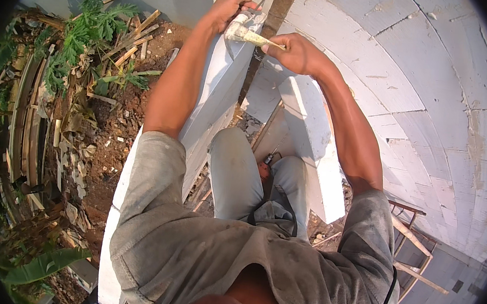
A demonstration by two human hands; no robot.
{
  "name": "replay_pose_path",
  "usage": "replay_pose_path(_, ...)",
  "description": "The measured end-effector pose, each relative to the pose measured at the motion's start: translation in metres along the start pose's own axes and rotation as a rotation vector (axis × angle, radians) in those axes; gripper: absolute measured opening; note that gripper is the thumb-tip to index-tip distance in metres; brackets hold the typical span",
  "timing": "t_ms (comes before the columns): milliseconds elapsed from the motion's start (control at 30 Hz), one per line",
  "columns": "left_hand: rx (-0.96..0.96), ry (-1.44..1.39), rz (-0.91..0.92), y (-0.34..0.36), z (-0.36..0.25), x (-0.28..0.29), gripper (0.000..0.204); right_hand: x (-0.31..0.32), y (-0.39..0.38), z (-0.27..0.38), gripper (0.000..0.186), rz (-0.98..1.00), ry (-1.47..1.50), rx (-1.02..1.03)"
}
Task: The person uses a corded electric drill to make holes in a white concrete or plaster wall. They then insert plastic wall anchors into the drilled holes and tap them flush with a hammer. The person repeats this process for multiple holes along the wall.
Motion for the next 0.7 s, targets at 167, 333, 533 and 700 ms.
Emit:
replay_pose_path(167, -0.042, 0.147, -0.061, -0.013, -0.003, 0.014, 0.032, -0.050, -0.069, 0.002, 0.039, 0.088, 0.309, 0.234)
replay_pose_path(333, -0.214, 0.480, -0.115, -0.012, -0.004, -0.009, 0.036, -0.043, -0.179, -0.093, 0.033, -0.244, 0.494, 0.000)
replay_pose_path(533, -0.439, 0.740, -0.375, -0.018, -0.017, -0.009, 0.041, -0.100, -0.321, -0.271, 0.037, -0.609, 0.374, -0.532)
replay_pose_path(700, -0.379, 0.835, -0.452, -0.014, -0.008, 0.011, 0.040, -0.149, -0.351, -0.310, 0.035, -0.679, 0.549, -0.521)
Point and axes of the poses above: each hand's wrist, its own y-axis towards the middle knuckle, its own x-axis out of the back of the hand, z = x × y, the point moved 7 cm from there along y, towards the middle knuckle, and after that the axes turned 15 degrees about y, right-handed, at the moved point
